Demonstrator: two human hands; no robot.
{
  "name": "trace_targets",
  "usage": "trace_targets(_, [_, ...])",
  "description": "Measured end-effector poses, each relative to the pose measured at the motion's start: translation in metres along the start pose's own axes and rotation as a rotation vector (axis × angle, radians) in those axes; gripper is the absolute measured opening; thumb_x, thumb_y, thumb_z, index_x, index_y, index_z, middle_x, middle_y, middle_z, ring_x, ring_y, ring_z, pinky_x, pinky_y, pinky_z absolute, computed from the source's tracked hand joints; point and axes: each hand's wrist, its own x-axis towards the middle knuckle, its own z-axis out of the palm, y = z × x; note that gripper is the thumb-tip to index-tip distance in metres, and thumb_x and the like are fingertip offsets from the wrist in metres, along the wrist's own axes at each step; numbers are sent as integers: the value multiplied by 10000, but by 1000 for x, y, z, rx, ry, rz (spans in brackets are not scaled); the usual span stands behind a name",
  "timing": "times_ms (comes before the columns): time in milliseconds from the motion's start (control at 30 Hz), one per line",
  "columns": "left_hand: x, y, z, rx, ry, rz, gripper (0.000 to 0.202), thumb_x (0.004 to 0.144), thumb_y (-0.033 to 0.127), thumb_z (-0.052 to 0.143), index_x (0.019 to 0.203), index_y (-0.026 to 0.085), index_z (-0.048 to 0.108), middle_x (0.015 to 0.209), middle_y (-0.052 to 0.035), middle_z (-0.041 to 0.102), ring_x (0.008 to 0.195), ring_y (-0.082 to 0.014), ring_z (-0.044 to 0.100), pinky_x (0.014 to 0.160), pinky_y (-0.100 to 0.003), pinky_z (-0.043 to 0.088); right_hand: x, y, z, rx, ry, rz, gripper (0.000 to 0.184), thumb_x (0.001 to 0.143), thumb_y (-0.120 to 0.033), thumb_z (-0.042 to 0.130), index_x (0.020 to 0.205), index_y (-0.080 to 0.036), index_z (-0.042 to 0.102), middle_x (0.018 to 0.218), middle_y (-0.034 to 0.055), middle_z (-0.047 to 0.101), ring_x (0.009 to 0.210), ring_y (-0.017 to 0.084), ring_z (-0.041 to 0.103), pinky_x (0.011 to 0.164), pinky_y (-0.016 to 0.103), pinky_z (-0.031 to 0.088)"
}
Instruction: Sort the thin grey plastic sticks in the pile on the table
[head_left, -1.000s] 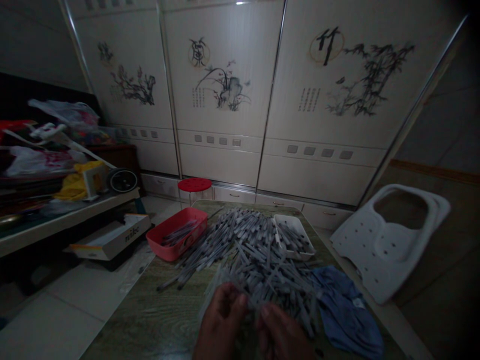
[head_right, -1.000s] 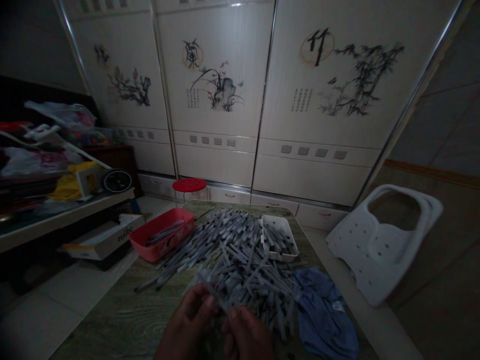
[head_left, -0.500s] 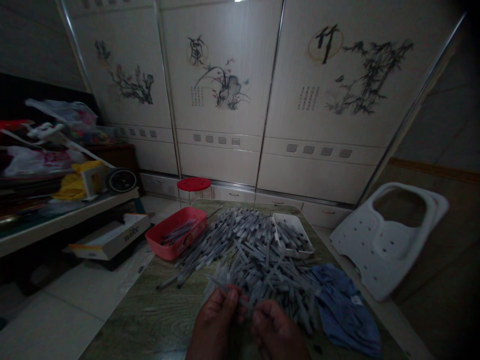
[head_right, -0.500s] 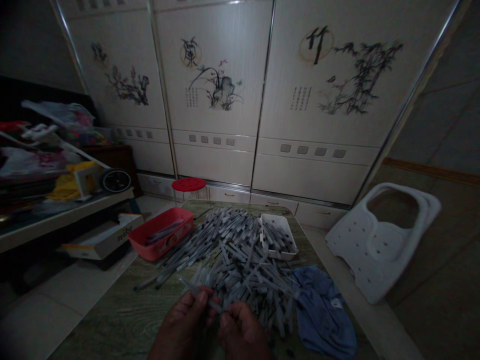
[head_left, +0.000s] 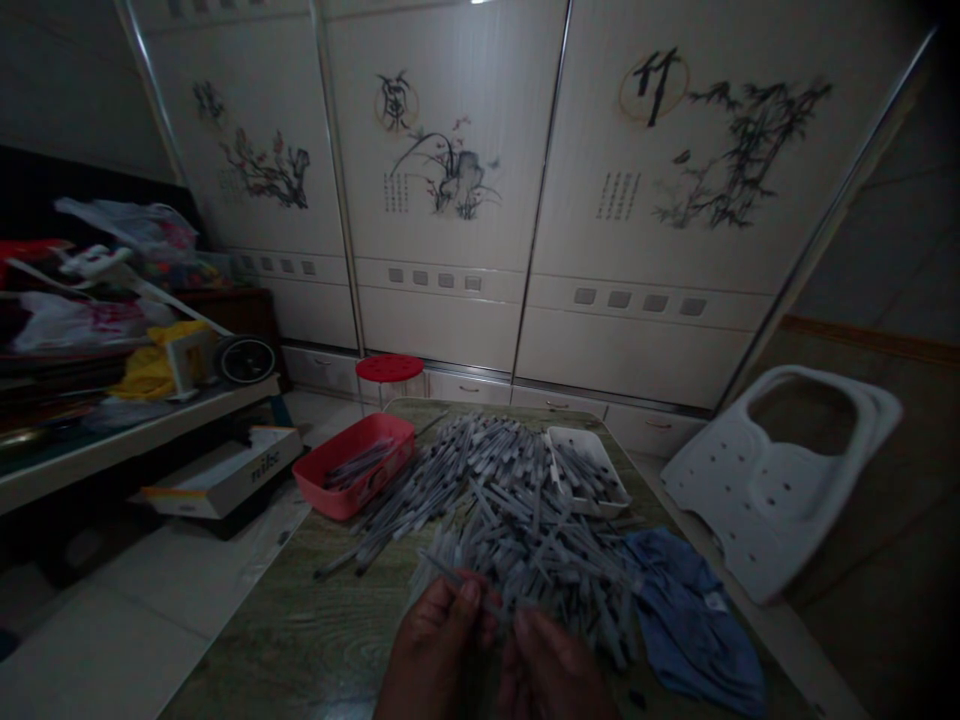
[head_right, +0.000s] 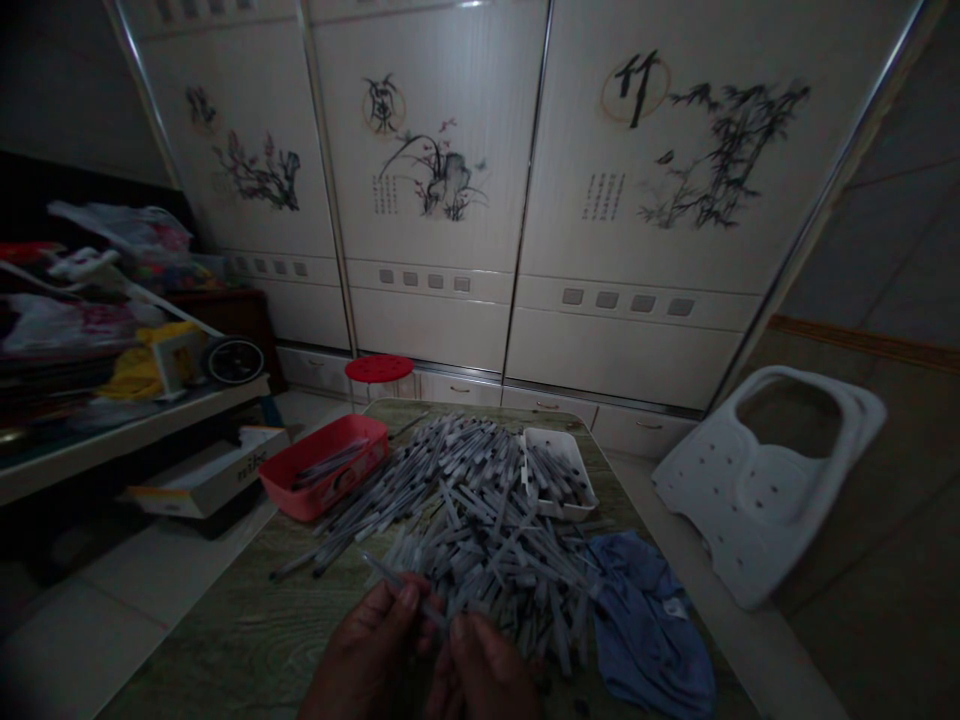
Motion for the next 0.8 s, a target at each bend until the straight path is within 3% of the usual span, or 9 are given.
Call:
trace_targets(133, [-1, 0, 2, -39, -27, -25, 368, 760, 445, 912, 924, 179, 717, 760, -30, 726, 612, -127, 599, 602, -247, 459, 0, 2, 0, -32, 40, -94, 740, 675, -907, 717, 848, -195, 615, 638, -31, 659, 411, 45, 425, 409, 176, 243])
trace_targets(300, [6, -4, -7, -45, -53, -40, 385, 766, 460, 909, 935, 183, 702, 791, -28, 741, 612, -125, 610, 602, -246, 475, 1, 6, 1, 3, 37, -19, 736, 810, -937, 518, 800, -205, 602, 525, -34, 590, 406, 69, 436, 430, 191, 298])
trace_targets(467, [10, -7, -13, 23, -48, 2, 357, 822, 460, 868, 968, 173, 716, 783, -26, 731, 639, -125, 615, 620, -242, 498, 1, 4, 1, 17, 41, -102, 721, 691, -887, 730, 868, -198, 612, 678, -21, 693, 397, 37, 436, 406, 179, 246])
trace_targets(600, [11, -5, -11, -6, -69, -21, 356, 808, 469, 875, 945, 183, 715, 776, -19, 727, 602, -125, 597, 582, -246, 491, 1, 3, 1, 36, 23, -3, 762, 772, -952, 544, 821, -194, 609, 569, -22, 642, 396, 55, 477, 419, 174, 281])
trace_targets(800, [8, -4, -10, -12, -20, -4, 340, 811, 447, 880, 942, 174, 726, 777, -21, 724, 635, -116, 602, 600, -222, 480, 2, 3, 1, 60, 49, -79, 670, 681, -811, 801, 879, -202, 604, 706, -22, 724, 384, 27, 440, 388, 158, 270])
